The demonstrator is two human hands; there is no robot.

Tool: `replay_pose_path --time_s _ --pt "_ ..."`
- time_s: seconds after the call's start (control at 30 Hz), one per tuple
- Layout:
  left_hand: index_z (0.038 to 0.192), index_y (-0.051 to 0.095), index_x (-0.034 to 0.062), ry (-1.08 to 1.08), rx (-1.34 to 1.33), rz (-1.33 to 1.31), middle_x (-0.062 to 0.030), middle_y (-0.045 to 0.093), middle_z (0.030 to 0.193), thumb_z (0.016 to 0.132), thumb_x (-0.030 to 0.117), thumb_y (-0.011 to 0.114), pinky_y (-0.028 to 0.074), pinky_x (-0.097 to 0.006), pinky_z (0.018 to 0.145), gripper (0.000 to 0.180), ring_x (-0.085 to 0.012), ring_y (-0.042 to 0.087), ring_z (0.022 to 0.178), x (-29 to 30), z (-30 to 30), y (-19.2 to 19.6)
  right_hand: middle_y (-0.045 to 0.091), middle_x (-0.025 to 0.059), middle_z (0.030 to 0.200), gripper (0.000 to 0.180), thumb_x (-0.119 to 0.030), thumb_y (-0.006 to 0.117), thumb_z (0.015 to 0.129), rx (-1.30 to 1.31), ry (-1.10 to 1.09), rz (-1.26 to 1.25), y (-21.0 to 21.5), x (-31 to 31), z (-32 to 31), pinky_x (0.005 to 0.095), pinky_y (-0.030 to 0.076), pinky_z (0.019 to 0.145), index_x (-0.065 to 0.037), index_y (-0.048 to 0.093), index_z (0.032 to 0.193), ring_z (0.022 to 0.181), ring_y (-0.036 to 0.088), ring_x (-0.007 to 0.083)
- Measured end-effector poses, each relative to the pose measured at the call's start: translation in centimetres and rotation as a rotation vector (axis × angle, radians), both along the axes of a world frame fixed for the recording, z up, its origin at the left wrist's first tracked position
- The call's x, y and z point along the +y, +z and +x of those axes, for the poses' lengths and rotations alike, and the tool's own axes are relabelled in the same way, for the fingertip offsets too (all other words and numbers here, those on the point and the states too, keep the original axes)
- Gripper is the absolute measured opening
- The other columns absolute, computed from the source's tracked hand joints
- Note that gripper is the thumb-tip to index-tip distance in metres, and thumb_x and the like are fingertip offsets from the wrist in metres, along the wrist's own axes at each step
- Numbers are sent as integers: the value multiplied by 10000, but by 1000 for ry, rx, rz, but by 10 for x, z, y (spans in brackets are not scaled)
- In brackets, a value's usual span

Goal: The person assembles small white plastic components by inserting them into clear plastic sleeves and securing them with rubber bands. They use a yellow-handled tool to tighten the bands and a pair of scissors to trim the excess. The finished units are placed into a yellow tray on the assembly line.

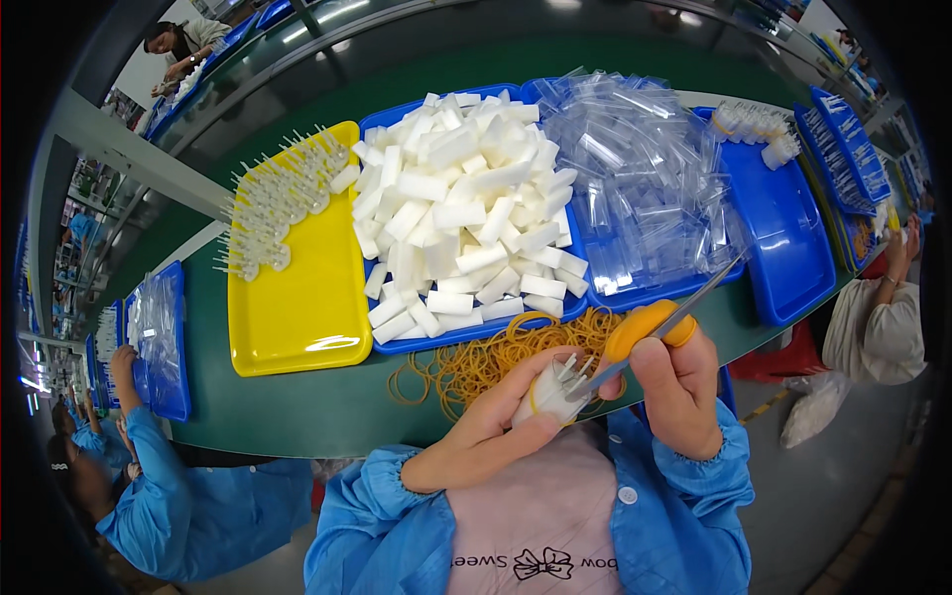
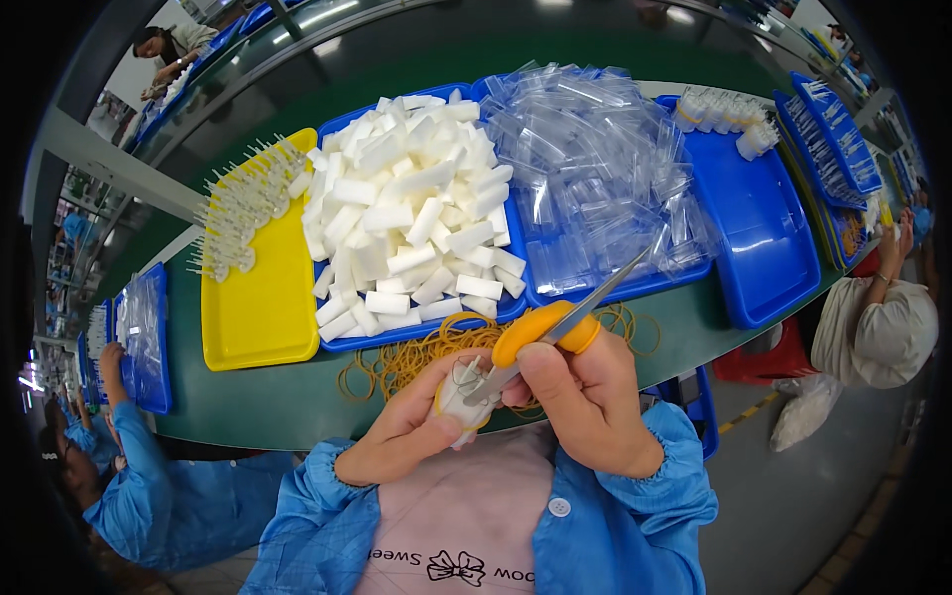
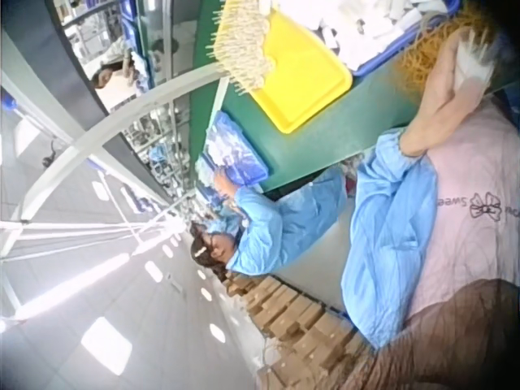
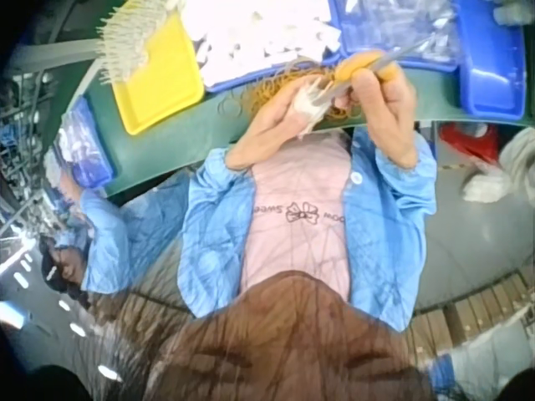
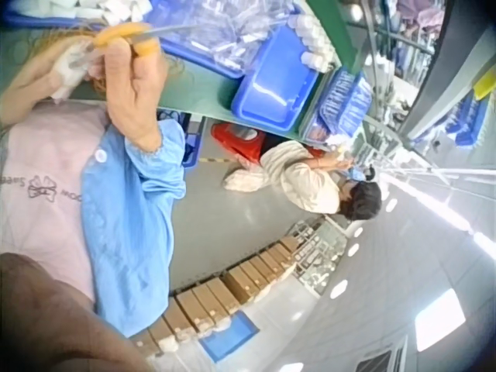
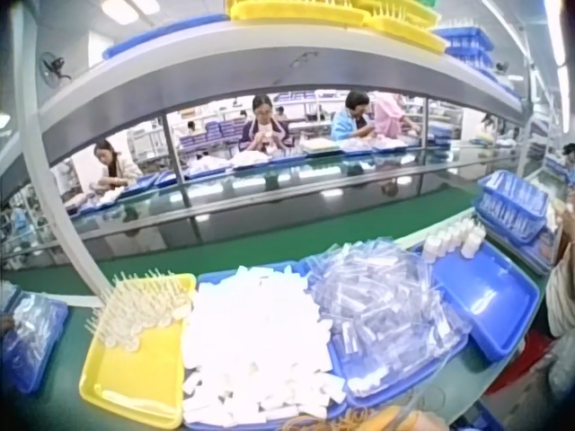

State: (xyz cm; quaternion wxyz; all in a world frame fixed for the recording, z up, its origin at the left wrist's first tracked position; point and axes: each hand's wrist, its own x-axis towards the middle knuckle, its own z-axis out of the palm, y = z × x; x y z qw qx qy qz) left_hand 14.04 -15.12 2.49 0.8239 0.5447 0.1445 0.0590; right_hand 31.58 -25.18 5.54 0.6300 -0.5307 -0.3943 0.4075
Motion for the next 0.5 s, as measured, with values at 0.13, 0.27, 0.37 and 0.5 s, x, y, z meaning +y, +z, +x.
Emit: replay_pose_path --time_s 0.13,0.27,0.37,0.5 --pt "1401 254 2 54 -73 256 -118 445 1263 895 143 500 390 -293 914 580 -181 488 1071 0 1 -5 609 65 873 236 -186 473 964 26 -9 16 -3 1 -2 195 483 619 23 550 1040 685 573 63" --pt "1374 313 6 129 -34 458 -157 477 1247 879 134 552 392 -317 930 564 -232 502 1119 0 1 2 612 68 868 242 -188 488 957 9 -27 20 -2 2 -4 194 480 602 27 552 1047 688 577 69" --pt "1366 326 5 171 -21 631 -160 489 1223 870 125 558 405 -327 916 560 -245 519 1095 -1 1 1 616 70 849 245 -188 500 952 -131 -23 -6 -3 2 -3 196 475 586 30 553 1051 688 579 76" --pt "1372 325 13 189 -42 445 -112 501 1185 880 110 536 427 -303 866 544 -188 526 1011 -1 3 -11 612 67 811 231 -187 499 953 -141 -79 23 -9 3 -4 201 464 584 24 557 1028 680 576 81"
